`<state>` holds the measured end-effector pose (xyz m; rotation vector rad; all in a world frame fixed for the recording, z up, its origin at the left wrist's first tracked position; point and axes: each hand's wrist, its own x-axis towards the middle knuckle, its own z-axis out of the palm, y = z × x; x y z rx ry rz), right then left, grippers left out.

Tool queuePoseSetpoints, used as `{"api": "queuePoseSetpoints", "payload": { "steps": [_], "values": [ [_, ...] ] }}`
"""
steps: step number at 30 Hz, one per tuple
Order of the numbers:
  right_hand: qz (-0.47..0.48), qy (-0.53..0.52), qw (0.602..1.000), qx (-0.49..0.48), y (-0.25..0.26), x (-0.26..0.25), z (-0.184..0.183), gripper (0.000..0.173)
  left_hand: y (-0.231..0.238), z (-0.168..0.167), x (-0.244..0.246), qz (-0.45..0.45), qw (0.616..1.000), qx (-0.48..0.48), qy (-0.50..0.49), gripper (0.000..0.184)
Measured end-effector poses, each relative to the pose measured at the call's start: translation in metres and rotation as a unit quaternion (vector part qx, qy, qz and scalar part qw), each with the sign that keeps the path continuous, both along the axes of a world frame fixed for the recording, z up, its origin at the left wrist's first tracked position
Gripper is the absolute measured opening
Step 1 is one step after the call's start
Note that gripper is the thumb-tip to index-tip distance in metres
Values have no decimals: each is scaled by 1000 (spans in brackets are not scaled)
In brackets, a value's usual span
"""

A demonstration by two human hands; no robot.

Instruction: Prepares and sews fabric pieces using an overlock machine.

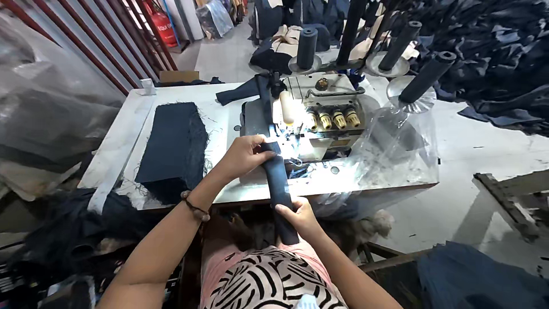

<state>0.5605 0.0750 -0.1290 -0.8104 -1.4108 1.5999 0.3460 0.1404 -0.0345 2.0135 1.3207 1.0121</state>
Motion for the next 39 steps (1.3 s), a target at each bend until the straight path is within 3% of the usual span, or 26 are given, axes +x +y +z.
{"api": "queuePoseSetpoints", "payload": {
  "steps": [4, 10, 14, 24, 39],
  "values": [
    [-57, -24, 997, 44, -9, 10, -10, 12, 11, -11, 4, 49, 999, 8, 18, 11],
    [-93, -61, 989, 93, -14, 9, -16, 25, 24, -29, 19, 85, 984, 131, 82, 14],
    [-91, -64, 989, 98, -18, 9, -21, 26, 5, -43, 27, 102, 969, 190, 118, 20],
    [-96, -90, 984, 121, -12, 6, -15, 25, 21, -37, 29, 150, 963, 179, 135, 17],
    [-147, -29, 984, 91, 65, -32, -9, 21, 0, -31, 22, 96, 966, 148, 191, 15]
  ]
}}
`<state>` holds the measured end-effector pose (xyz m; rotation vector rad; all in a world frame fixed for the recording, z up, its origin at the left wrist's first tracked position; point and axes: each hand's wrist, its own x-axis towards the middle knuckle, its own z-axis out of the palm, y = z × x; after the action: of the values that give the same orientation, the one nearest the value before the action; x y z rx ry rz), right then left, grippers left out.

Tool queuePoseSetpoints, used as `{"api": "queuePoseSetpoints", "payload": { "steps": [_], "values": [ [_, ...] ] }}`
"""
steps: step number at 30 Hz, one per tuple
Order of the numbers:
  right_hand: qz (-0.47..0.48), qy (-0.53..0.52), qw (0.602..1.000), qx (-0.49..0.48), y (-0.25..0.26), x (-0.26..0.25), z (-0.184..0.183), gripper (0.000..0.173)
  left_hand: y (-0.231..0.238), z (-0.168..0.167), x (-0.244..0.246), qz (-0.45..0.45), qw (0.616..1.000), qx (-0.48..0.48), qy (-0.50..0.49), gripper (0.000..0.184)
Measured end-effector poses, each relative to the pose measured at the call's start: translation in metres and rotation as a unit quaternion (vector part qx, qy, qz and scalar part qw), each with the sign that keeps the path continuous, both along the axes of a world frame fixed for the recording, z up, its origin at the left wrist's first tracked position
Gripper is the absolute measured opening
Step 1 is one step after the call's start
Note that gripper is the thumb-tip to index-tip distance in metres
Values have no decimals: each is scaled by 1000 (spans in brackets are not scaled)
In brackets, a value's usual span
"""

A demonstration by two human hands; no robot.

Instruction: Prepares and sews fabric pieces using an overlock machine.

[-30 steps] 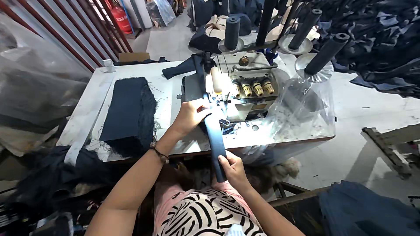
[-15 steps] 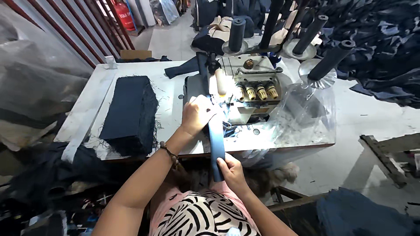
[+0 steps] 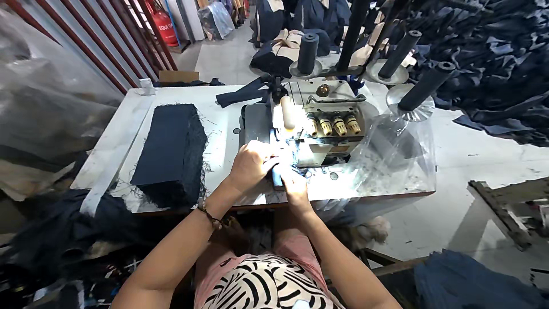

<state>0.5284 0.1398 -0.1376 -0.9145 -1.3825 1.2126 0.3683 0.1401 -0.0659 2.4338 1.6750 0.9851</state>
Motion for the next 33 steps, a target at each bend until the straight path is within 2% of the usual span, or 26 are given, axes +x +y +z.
{"api": "queuePoseSetpoints", "payload": {
  "steps": [3, 5, 9, 12, 15, 17, 19, 21, 24, 29, 31, 33],
  "values": [
    [29, 50, 998, -7, 12, -4, -3, 22, 7, 5, -8, 3, 999, -38, 34, 32],
    [55, 49, 997, -1, 15, -2, -3, 26, 26, 15, -13, 17, 990, -132, 53, 44],
    [95, -1, 995, 18, 15, 1, -19, 31, 63, 32, -16, 51, 967, -230, 98, 45],
    [116, 2, 993, 26, 12, 4, -26, 34, 76, 35, -20, 65, 962, -242, 109, 52],
    [123, 35, 992, 24, 14, 7, -27, 38, 75, 44, -46, 57, 976, -191, 90, 56],
    [129, 51, 990, 15, 14, 8, -27, 39, 65, 72, -78, 159, 967, -194, 42, 48],
    [130, 55, 990, 7, 13, 7, -28, 39, 54, 91, -117, 301, 933, -197, 2, 49],
    [127, 51, 991, 8, 12, 4, -27, 39, 41, 91, -149, 403, 888, -218, -12, 57],
    [117, 33, 992, 17, 11, 1, -28, 38, 32, 72, -169, 460, 849, -260, 4, 49],
    [118, 11, 993, 15, 9, 3, -27, 37, 27, 70, -175, 431, 872, -231, -14, 38],
    [124, -2, 992, 14, 10, 5, -26, 35, 19, 80, -165, 408, 896, -177, -23, 33],
    [123, -11, 992, 14, 11, 4, -25, 31, 2, 98, -134, 338, 933, -124, -17, 28]
  ]
}}
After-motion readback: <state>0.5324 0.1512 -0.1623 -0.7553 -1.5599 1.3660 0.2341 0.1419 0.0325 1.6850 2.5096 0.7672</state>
